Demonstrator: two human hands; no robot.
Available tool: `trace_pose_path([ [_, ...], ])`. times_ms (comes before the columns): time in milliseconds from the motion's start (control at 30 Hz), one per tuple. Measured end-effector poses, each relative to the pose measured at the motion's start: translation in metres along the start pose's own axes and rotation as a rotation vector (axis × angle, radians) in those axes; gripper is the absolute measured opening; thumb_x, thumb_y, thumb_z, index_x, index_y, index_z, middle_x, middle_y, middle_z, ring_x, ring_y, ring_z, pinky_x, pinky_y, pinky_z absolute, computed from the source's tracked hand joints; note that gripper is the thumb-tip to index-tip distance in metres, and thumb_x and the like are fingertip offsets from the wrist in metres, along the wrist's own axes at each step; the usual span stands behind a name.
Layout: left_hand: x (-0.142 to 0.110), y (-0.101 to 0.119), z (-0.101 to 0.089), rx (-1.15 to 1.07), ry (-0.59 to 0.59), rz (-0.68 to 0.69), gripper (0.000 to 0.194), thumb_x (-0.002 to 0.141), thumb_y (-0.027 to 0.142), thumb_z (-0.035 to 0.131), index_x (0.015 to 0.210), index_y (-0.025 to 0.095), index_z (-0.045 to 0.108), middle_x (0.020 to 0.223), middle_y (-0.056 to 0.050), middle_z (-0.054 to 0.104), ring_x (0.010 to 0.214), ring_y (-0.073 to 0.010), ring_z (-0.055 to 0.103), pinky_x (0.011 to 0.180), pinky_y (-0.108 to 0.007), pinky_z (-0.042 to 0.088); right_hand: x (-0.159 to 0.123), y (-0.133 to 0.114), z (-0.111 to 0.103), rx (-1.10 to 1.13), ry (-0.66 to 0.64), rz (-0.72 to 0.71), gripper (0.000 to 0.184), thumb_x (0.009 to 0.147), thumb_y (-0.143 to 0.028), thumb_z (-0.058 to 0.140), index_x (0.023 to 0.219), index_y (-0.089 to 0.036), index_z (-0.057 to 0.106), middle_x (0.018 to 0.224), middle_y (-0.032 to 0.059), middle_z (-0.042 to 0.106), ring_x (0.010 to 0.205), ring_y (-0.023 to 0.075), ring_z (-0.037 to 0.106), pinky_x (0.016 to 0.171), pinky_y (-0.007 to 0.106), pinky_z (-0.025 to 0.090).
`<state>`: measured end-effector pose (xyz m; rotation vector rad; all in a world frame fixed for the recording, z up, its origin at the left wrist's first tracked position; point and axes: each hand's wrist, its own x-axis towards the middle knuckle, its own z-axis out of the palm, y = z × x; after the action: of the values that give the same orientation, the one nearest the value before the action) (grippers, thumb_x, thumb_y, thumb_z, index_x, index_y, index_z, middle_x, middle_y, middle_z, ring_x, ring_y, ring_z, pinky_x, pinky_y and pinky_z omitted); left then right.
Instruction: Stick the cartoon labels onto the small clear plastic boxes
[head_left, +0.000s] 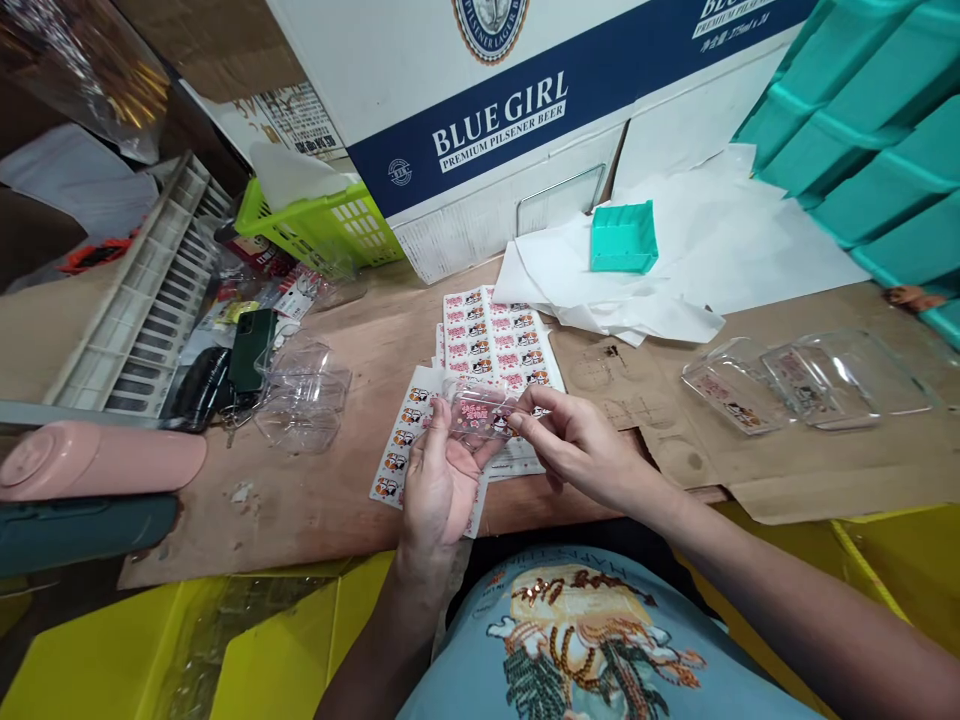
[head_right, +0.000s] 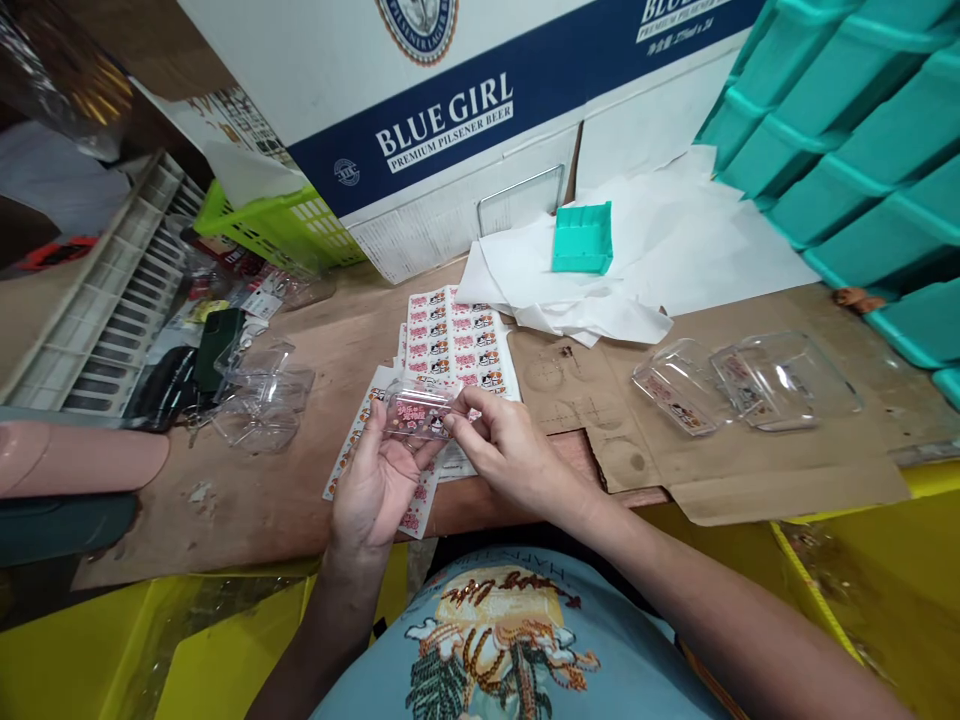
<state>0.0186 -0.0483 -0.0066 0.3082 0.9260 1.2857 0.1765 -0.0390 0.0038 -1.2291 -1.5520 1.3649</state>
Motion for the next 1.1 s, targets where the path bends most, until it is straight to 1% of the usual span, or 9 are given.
trace_pose_path([
  [167,0.0,0.0,0.001,-0.003,-0.032,0.013,0.024,0.095,0.037,0.055,0.105,0.02,0.07,0.121,-0.007,0.071,0.113,-0.0257,0.067,0.098,-0.049,0.053,0.001,0.001,0.001,-0.04,0.019,-0.005,0.019,0.094,-0.029,0.048,0.077,-0.02,0.051,0.05,-0.0088,0.04,0.043,0.0081,0.041,0.047,0.022,0.029],
  [367,0.0,-0.002,0.002,0.013,-0.04,0.022,0.024,0.093,0.037,0.059,0.1,0.019,0.071,0.115,-0.008,0.073,0.109,-0.0264,0.068,0.101,-0.052,0.051,0.003,0.009,0.003,-0.159,0.083,-0.04,0.021,0.092,-0.027,0.051,0.072,-0.02,0.046,0.053,-0.008,0.039,0.046,0.0076,0.037,0.048,0.021,0.025],
  [667,-0.007,-0.013,0.011,0.037,0.02,0.158,0.023,0.09,0.039,0.063,0.103,0.021,0.071,0.126,-0.008,0.069,0.119,-0.0265,0.064,0.103,-0.048,0.049,0.01,0.004,0.0,-0.25,0.14,-0.026,0.024,0.086,-0.029,0.057,0.066,-0.019,0.05,0.051,-0.0066,0.041,0.047,0.0081,0.037,0.049,0.022,0.027],
  [767,-0.005,-0.015,0.009,0.005,0.003,0.105,0.023,0.094,0.037,0.058,0.105,0.022,0.07,0.124,-0.006,0.07,0.118,-0.0248,0.064,0.103,-0.047,0.05,0.004,0.003,-0.007,-0.4,0.16,-0.059,0.025,0.087,-0.031,0.06,0.067,-0.019,0.054,0.052,-0.0047,0.047,0.047,0.0089,0.041,0.051,0.023,0.029],
  [900,-0.001,-0.011,0.004,-0.041,0.004,-0.028,0.03,0.099,0.038,0.048,0.11,0.021,0.07,0.116,-0.007,0.073,0.113,-0.0222,0.067,0.1,-0.045,0.053,-0.008,0.007,-0.022,-0.72,0.336,-0.117,0.033,0.088,-0.048,0.062,0.075,-0.018,0.061,0.054,0.0001,0.053,0.05,0.0145,0.048,0.054,0.027,0.034],
  [967,-0.002,-0.01,0.005,-0.055,-0.003,-0.059,0.033,0.1,0.039,0.045,0.111,0.02,0.07,0.113,-0.008,0.074,0.111,-0.0223,0.068,0.099,-0.044,0.054,-0.012,0.005,-0.025,-0.732,0.423,-0.2,0.039,0.087,-0.053,0.063,0.095,-0.015,0.065,0.071,0.008,0.065,0.064,0.0208,0.059,0.063,0.032,0.044],
  [1000,-0.004,-0.01,0.008,-0.062,-0.022,-0.062,0.032,0.1,0.038,0.046,0.112,0.02,0.07,0.112,-0.008,0.075,0.111,-0.022,0.068,0.099,-0.043,0.054,-0.014,0.004,-0.024,-0.692,0.433,-0.258,0.048,0.086,-0.054,0.065,0.11,-0.013,0.064,0.089,0.0136,0.069,0.078,0.0252,0.064,0.073,0.037,0.049],
  [1033,-0.007,-0.011,0.011,-0.07,-0.05,-0.056,0.031,0.099,0.037,0.047,0.114,0.021,0.069,0.113,-0.007,0.074,0.111,-0.0215,0.068,0.1,-0.043,0.054,-0.015,0.002,-0.021,-0.628,0.423,-0.308,0.058,0.086,-0.054,0.065,0.125,-0.012,0.058,0.108,0.0177,0.068,0.096,0.0288,0.064,0.084,0.04,0.05],
  [1100,-0.012,-0.013,0.019,-0.083,-0.112,-0.047,0.029,0.098,0.036,0.051,0.118,0.024,0.068,0.116,-0.005,0.074,0.111,-0.021,0.068,0.102,-0.041,0.053,-0.014,0.0,-0.016,-0.447,0.356,-0.336,0.067,0.089,-0.052,0.062,0.143,-0.016,0.044,0.135,0.0172,0.058,0.121,0.0293,0.056,0.101,0.043,0.046],
])
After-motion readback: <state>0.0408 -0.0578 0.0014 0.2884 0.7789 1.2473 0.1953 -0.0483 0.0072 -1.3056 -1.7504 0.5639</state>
